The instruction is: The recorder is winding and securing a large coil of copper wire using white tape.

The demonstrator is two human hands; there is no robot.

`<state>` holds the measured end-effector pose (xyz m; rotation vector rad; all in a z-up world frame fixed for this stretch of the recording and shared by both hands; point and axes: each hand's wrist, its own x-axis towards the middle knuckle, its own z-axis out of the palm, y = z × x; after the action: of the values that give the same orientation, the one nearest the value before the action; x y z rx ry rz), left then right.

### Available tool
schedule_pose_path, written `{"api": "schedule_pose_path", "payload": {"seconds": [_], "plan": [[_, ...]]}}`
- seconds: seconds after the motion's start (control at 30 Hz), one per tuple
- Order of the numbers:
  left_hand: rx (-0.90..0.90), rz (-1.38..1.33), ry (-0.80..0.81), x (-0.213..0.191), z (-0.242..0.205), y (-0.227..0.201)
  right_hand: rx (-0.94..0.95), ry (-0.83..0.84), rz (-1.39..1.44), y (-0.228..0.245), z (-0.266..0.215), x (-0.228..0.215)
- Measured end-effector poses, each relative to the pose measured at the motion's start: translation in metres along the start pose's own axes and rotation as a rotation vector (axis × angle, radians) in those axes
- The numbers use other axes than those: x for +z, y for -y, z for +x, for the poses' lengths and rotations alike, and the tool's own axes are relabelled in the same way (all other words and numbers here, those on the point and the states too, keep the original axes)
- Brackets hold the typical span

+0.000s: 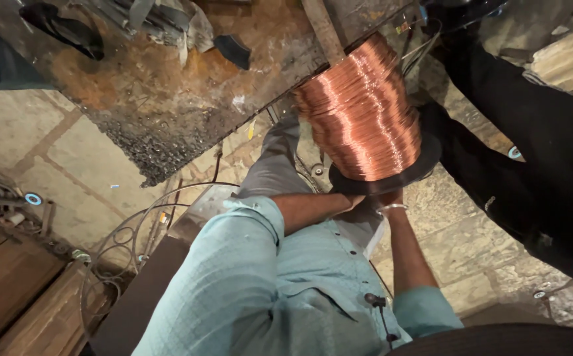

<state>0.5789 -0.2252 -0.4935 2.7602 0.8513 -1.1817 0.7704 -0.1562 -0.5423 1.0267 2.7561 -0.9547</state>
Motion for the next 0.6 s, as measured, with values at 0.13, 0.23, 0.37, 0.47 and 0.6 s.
{"api": "schedule_pose_path", "payload": {"seconds": [0.13,0.23,0.37,0.47,0.6], "plan": [[-0.011,-0.465,-0.105,0.004,-0.019,0.023,0.607,0.116,0.557,0.000,-0.044,-0.019],[-0.019,-0.824,-0.186,0.013,-0.027,0.026,0.846,0.135,0.516,0.001,-0.055,-0.032],[0.004,-1.308,-0.293,0.021,-0.044,0.012,0.808,0.138,0.546,0.008,-0.051,-0.045],[0.015,-1.656,-0.362,0.034,-0.073,0.004,0.728,0.114,0.611,0.023,-0.035,-0.049],[0.035,-1.979,-0.450,0.078,-0.072,-0.039,0.613,0.050,0.691,0.040,-0.005,-0.063]]}}
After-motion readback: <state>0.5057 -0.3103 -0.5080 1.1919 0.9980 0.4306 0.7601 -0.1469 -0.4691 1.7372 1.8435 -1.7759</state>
